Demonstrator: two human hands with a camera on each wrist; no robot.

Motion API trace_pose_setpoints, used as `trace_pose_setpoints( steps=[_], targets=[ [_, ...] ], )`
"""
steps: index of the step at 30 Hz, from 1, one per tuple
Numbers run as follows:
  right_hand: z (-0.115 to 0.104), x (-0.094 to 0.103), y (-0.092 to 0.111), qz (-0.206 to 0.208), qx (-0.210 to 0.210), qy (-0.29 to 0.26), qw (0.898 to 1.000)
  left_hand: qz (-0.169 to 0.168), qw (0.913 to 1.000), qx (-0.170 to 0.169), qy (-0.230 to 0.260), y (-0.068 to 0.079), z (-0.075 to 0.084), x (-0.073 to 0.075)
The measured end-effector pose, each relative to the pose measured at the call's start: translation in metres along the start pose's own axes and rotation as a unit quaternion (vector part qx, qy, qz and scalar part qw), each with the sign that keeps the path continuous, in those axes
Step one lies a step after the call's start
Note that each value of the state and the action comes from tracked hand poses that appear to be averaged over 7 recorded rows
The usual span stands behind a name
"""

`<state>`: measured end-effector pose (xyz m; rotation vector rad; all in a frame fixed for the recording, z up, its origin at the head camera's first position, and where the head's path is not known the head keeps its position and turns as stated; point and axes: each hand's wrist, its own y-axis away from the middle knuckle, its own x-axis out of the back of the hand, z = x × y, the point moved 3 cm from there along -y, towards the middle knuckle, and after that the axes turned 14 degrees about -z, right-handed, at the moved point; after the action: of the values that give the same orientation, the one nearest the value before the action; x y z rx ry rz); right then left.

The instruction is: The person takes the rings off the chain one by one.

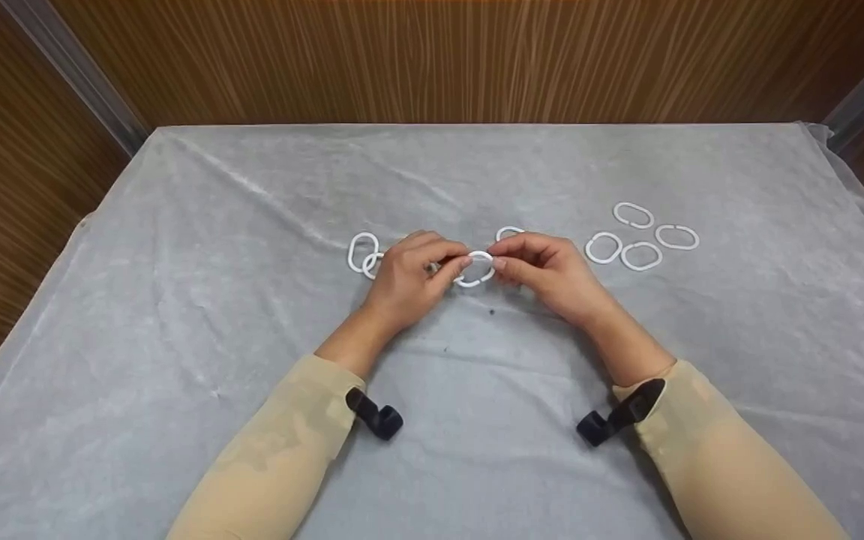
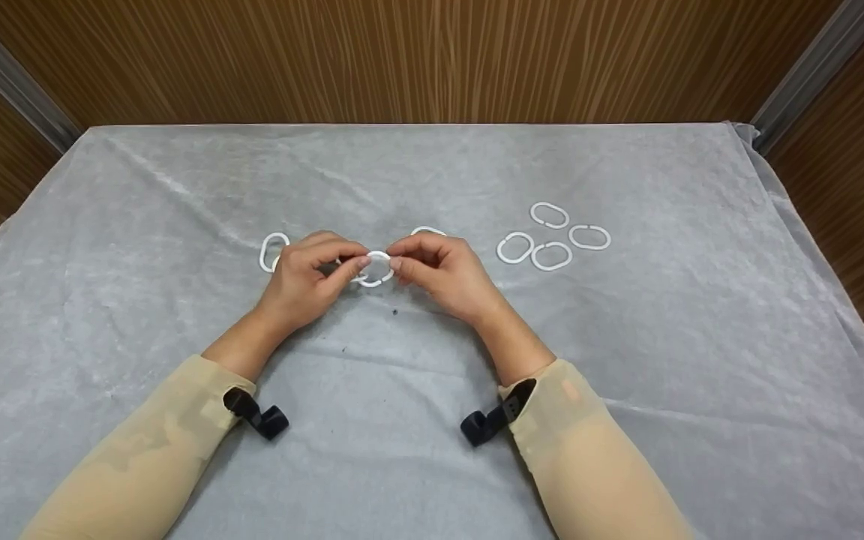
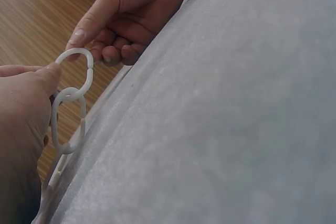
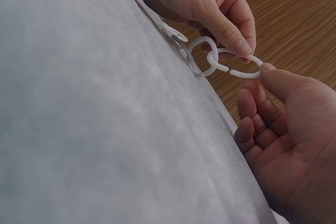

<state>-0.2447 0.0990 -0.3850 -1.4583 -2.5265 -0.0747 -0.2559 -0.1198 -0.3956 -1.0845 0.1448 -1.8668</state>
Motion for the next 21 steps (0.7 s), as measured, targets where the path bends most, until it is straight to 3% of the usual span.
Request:
trace_pose_setpoints(
  steps=[21],
  targets=[
    [0.0010, -0.0001, 0.0001, -0.008, -0.017, 0.025, 1.000, -0.007, 0.9999, -0.015, 0.004, -0.0006, 0.0011, -0.0008]
  ],
)
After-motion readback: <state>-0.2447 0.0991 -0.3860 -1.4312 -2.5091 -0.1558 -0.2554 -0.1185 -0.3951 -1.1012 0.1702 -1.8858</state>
